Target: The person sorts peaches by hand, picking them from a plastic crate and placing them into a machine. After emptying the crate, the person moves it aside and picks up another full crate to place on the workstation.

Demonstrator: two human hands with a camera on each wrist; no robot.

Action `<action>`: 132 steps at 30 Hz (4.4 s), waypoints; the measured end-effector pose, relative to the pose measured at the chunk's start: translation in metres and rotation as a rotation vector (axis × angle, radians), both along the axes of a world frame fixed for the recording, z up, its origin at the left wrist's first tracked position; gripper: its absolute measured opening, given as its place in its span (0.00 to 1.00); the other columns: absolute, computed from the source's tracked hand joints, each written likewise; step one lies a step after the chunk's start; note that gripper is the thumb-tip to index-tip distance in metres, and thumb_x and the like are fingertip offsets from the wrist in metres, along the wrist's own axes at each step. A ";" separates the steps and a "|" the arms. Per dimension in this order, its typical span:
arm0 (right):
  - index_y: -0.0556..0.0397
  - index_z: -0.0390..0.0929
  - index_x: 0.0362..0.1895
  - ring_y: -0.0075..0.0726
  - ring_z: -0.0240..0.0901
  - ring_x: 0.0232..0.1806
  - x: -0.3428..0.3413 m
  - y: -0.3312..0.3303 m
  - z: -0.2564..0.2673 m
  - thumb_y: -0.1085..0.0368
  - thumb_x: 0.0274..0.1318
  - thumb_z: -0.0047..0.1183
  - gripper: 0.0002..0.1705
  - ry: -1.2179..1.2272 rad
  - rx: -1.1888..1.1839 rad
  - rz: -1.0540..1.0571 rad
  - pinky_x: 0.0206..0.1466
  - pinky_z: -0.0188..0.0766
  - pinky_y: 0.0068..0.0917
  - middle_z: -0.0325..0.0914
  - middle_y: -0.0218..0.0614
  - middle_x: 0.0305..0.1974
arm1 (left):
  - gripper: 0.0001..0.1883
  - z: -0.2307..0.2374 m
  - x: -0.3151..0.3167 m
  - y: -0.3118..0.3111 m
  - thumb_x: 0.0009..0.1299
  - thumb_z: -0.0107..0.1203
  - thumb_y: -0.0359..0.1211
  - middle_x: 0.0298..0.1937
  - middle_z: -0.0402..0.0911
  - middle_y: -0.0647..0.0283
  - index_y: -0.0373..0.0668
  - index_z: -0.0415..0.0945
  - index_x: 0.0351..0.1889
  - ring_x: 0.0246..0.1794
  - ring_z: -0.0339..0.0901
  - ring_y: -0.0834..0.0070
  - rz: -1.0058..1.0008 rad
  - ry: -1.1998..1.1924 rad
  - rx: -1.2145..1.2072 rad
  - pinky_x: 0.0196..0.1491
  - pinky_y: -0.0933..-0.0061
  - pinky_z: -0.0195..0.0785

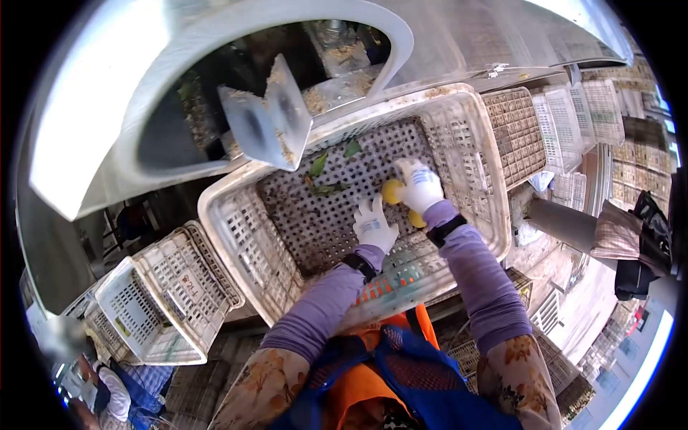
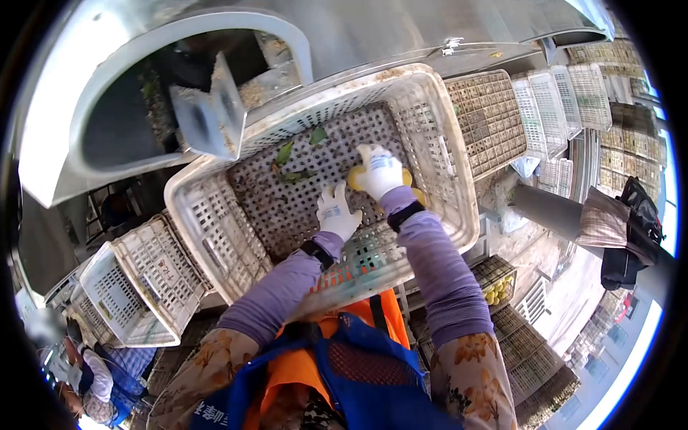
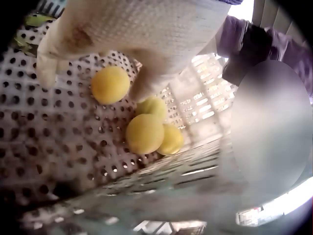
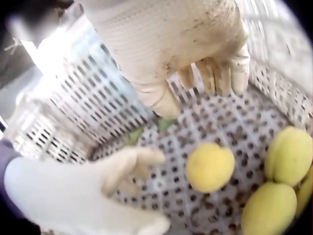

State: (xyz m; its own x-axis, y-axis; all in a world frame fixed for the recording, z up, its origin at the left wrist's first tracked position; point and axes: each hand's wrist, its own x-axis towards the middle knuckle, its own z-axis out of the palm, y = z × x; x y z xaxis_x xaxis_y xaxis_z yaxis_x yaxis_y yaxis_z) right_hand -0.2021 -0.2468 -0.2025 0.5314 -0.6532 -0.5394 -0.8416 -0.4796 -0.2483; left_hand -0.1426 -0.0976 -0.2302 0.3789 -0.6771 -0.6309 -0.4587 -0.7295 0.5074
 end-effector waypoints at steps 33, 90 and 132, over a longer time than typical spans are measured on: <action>0.58 0.65 0.67 0.28 0.70 0.57 -0.030 0.075 0.155 0.62 0.50 0.72 0.42 -1.117 0.703 -0.723 0.59 0.71 0.27 0.73 0.37 0.56 | 0.20 0.111 0.057 0.038 0.80 0.45 0.35 0.52 0.80 0.58 0.37 0.67 0.67 0.51 0.78 0.75 0.691 1.134 -0.472 0.54 0.72 0.72; 0.67 0.67 0.56 0.66 0.61 0.67 0.229 0.035 0.181 0.40 0.47 0.65 0.46 -0.942 -0.663 0.027 0.75 0.45 0.64 0.70 0.59 0.57 | 0.39 0.116 0.125 0.073 0.78 0.48 0.53 0.78 0.52 0.47 0.49 0.45 0.80 0.76 0.53 0.55 0.931 0.703 -0.798 0.74 0.52 0.49; 0.55 0.63 0.68 0.52 0.67 0.63 0.099 0.128 0.251 0.69 0.41 0.70 0.47 -1.296 -0.040 -0.136 0.67 0.65 0.42 0.69 0.50 0.59 | 0.35 0.266 0.141 0.088 0.69 0.60 0.47 0.63 0.72 0.60 0.52 0.61 0.72 0.64 0.71 0.61 0.882 1.157 -1.159 0.65 0.56 0.67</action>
State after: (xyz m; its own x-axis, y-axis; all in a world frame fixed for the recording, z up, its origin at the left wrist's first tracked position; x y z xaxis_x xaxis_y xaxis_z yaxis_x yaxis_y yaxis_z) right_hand -0.1031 -0.1187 0.0486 0.5760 -0.7461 0.3339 -0.0443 -0.4364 -0.8987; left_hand -0.0017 -0.0100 0.0355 0.5893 -0.7762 -0.2244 0.7066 0.3605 0.6089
